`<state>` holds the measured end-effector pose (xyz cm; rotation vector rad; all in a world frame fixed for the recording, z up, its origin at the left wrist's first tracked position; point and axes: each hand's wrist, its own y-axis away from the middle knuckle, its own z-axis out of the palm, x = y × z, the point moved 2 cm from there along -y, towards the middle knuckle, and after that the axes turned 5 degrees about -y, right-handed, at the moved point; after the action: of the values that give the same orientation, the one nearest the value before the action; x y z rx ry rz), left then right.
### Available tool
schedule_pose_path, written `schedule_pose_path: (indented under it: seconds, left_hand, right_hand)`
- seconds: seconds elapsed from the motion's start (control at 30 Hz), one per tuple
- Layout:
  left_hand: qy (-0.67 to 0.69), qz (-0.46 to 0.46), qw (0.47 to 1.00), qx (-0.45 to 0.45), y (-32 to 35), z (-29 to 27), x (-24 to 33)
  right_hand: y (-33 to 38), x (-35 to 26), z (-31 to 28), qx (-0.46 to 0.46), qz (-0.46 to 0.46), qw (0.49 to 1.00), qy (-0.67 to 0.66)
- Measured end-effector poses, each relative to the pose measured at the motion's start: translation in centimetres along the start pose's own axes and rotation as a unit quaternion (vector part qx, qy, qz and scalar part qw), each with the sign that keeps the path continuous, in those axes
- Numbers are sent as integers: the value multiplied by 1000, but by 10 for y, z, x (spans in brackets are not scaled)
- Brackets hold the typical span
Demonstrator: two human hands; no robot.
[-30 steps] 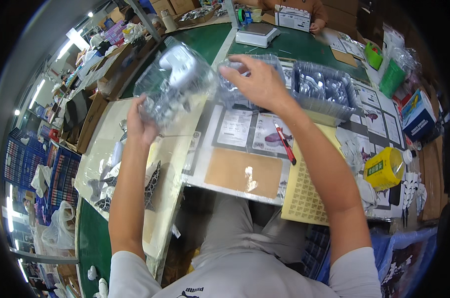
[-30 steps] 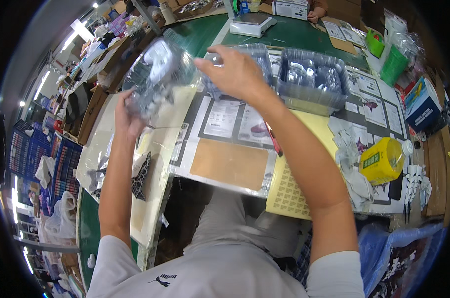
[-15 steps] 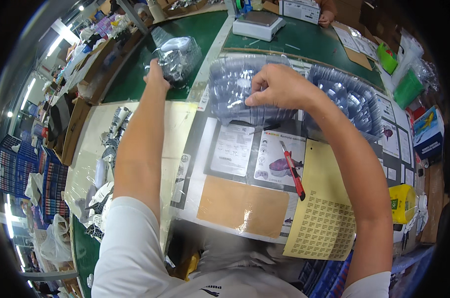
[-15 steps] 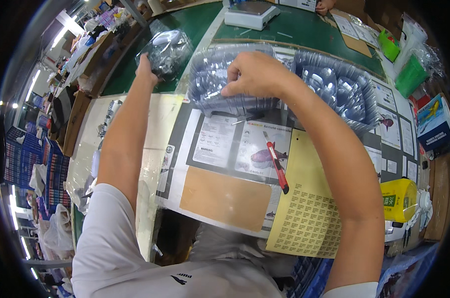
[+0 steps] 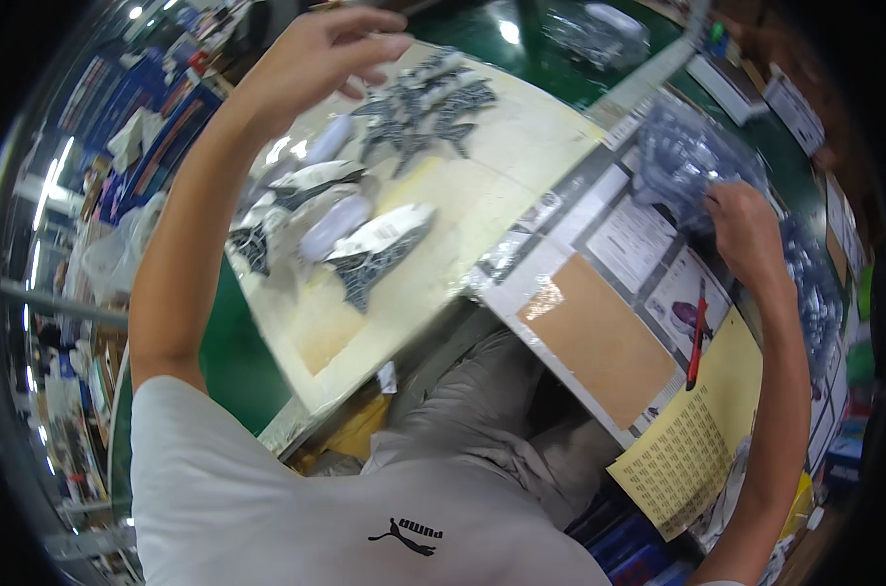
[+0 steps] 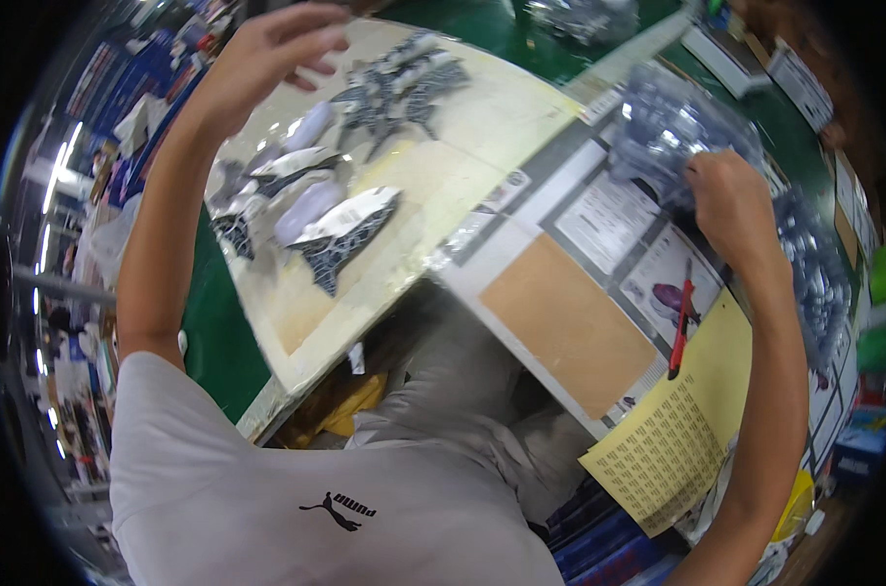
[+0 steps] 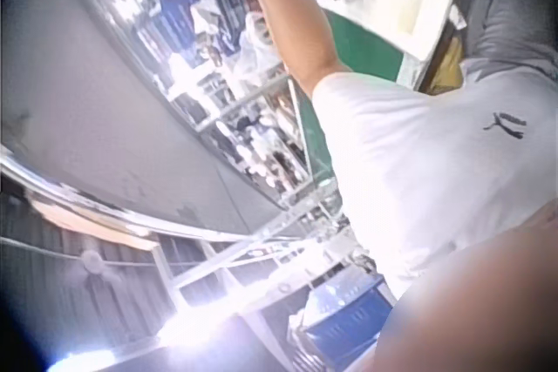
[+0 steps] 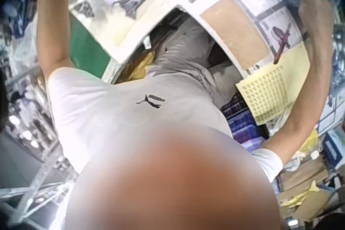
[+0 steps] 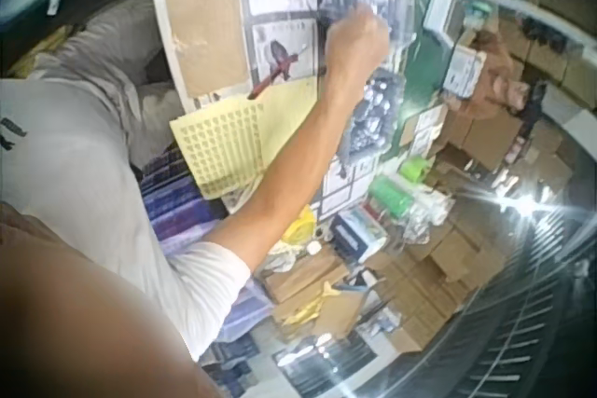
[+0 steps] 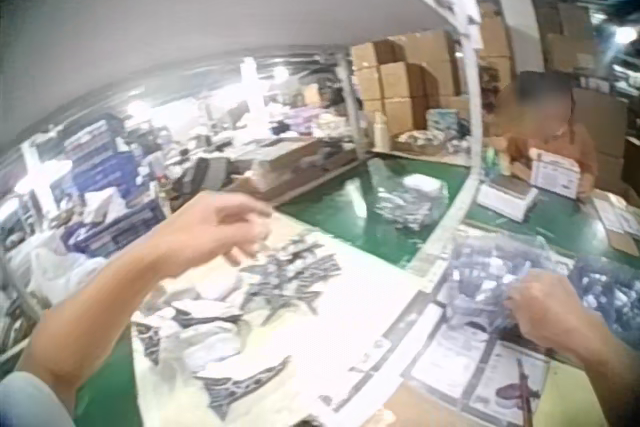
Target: The person assembles small shark-shaped toys by attaching patterned fins to white bodies, wiping each unit with a cloth, and placing them into clear plastic packaging. The person repeats this process for multiple units, handling them one at a time.
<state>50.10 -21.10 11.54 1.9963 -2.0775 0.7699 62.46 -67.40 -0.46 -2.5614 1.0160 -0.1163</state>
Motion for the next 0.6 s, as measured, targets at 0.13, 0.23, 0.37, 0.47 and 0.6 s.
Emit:
schedule_pose_path:
  seconds: [0.13, 0.23, 0.37, 0.47, 0.6]
  left_hand:
    - [17, -85, 995, 44, 140, -62, -52]
    - [-117, -228, 949, 182, 251, -112, -118]
    - [-289, -449, 827, 176, 401, -176, -193]
    - [-296, -518, 803, -7, 467, -181, -223]
    - [-281, -442, 829, -196, 471, -138, -236]
  right_hand:
    - [4, 35, 14, 77, 30, 995, -55]
    - [-7, 91, 29, -8, 134, 979, -156]
    - [-11, 179, 26, 126, 242, 905, -326]
    - [-22, 208, -8, 332, 224, 890, -217]
    - [-41, 150, -52, 214, 132, 905, -343]
